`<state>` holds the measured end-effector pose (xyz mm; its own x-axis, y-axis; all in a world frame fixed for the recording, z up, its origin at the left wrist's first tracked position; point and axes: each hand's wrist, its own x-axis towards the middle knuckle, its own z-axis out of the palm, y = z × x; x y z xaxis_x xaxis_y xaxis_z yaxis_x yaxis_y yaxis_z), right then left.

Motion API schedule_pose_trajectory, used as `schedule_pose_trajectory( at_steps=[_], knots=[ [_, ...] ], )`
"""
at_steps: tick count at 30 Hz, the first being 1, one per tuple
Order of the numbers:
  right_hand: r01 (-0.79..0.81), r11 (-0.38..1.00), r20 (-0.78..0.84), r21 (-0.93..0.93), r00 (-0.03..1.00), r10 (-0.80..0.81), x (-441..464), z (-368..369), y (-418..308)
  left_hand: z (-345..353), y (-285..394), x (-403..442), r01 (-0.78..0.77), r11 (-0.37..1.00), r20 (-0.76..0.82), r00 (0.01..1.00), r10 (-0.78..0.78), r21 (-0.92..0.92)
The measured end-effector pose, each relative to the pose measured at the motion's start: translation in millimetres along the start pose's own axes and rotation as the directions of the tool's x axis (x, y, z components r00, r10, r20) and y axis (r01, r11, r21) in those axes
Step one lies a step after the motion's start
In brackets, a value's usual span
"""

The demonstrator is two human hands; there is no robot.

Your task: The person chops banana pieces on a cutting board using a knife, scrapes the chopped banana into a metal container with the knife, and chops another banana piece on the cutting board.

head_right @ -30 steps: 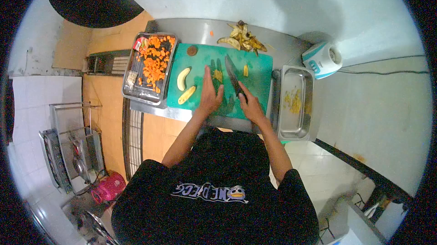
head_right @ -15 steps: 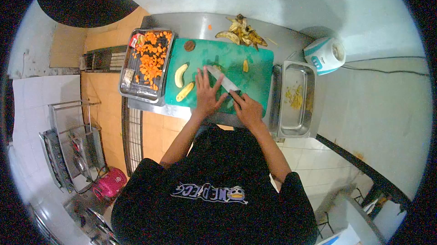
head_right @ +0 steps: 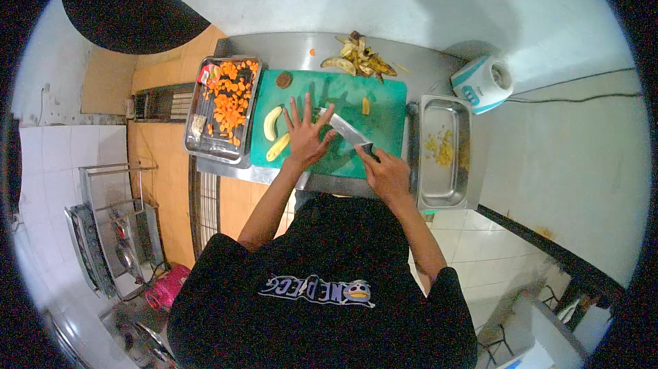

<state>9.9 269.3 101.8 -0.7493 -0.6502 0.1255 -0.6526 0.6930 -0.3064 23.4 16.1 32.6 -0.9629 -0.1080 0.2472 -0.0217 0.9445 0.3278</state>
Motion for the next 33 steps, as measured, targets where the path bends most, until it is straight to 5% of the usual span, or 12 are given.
schedule_pose_trajectory(
  at_steps=[6,9,10,11,12,14,17,22,24,25,27,33],
  knots=[
    [-0.057,0.998,0.054,0.023,0.997,0.055,-19,-3,8,-12,-12,7,0.103,0.994,0.025,0.994,-0.105,0.043],
    [-0.004,0.928,-0.154,0.372,0.986,0.066,-24,6,10,-28,-6,6,0.204,0.956,-0.033,0.976,-0.215,-0.210],
    [-0.295,0.637,0.188,0.712,0.954,0.233,-25,3,7,-30,-3,6,0.280,0.786,0.036,0.949,-0.313,-0.552],
    [-0.577,0.191,0.540,0.794,0.814,0.215,-25,0,3,-33,-1,7,0.321,0.495,0.136,0.917,-0.374,-0.807],
    [-0.575,0.189,0.538,0.796,0.815,0.215,-23,-2,-2,-35,1,9,0.323,0.128,0.252,0.886,-0.390,-0.938],
    [-0.601,-0.165,0.617,0.782,0.784,0.069,-18,-2,-15,-41,4,10,0.209,-0.607,0.460,0.839,-0.292,-0.767],
    [-0.573,-0.199,0.590,0.795,0.807,0.031,-16,10,-25,-55,6,9,0.117,-0.847,0.547,0.807,-0.223,-0.518],
    [-0.536,-0.012,0.534,0.844,0.838,0.110,-9,18,-27,-70,11,6,0.075,-0.908,0.521,0.837,-0.168,-0.413],
    [-0.350,0.440,0.347,0.827,0.934,0.090,-1,19,-20,-72,9,5,0.072,-0.917,0.503,0.851,-0.148,-0.392],
    [-0.350,0.439,0.349,0.827,0.933,0.086,2,15,-19,-73,8,3,0.086,-0.919,0.501,0.856,-0.129,-0.384],
    [-0.232,0.722,0.247,0.651,0.965,0.086,11,2,-16,-72,6,0,0.101,-0.921,0.498,0.860,-0.110,-0.377],
    [-0.113,0.862,0.212,0.493,0.977,0.007,18,12,5,-70,4,-6,0.112,-0.915,0.537,0.834,-0.125,-0.387]
  ],
)
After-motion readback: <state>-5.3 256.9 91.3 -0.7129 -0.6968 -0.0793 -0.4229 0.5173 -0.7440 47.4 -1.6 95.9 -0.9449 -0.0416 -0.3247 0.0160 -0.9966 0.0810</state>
